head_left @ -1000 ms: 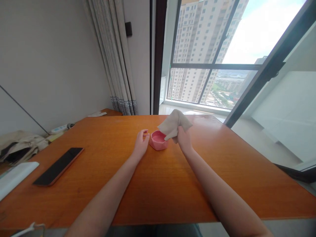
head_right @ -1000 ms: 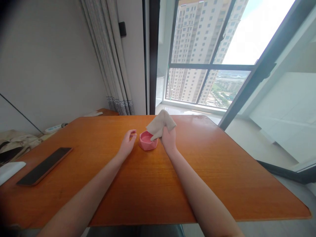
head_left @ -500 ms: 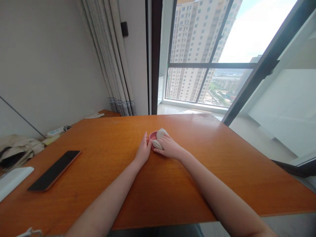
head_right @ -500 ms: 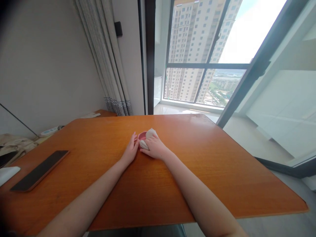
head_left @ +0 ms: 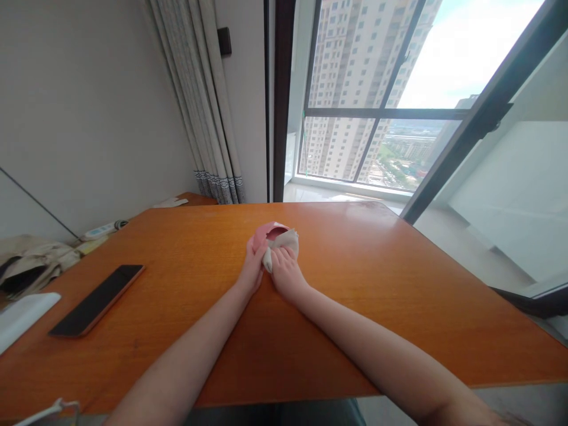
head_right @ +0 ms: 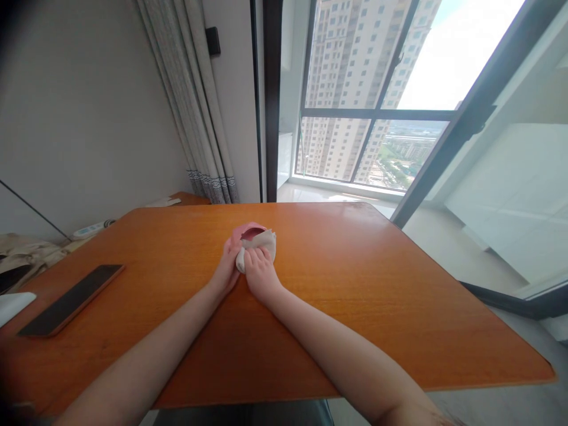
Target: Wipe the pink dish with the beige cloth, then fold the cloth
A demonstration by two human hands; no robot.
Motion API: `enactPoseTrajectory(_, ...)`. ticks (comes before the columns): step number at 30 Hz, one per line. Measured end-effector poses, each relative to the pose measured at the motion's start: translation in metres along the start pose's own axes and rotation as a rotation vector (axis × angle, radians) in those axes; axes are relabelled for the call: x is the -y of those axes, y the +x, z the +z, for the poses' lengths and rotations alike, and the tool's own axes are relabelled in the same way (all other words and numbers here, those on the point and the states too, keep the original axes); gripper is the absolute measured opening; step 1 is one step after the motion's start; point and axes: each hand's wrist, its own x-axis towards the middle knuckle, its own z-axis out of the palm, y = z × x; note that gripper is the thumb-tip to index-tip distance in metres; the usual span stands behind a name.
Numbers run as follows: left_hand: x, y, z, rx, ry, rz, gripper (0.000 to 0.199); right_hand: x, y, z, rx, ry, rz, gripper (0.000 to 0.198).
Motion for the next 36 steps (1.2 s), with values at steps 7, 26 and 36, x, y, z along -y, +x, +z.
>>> enactPoseTrajectory(7, -0.012, 0.024, -0.030, -0.083, 0.504, 0.094, 0.042, -0.033, 0.007, -0.017, 0.167, -0.016, -0.280, 0.019)
enactPoseTrajectory(26, -0.012, -0.006, -0.004, -0.066, 0.510, 0.367, 0.083, -0.023, 0.003, -0.004, -0.096, -0.052, -0.199, 0.022)
enactPoseTrajectory(36, -0.026, 0.008, -0.022, -0.105, 0.783, 0.274, 0.046, -0.032, 0.010, -0.015, 0.048, -0.050, -0.316, 0.020)
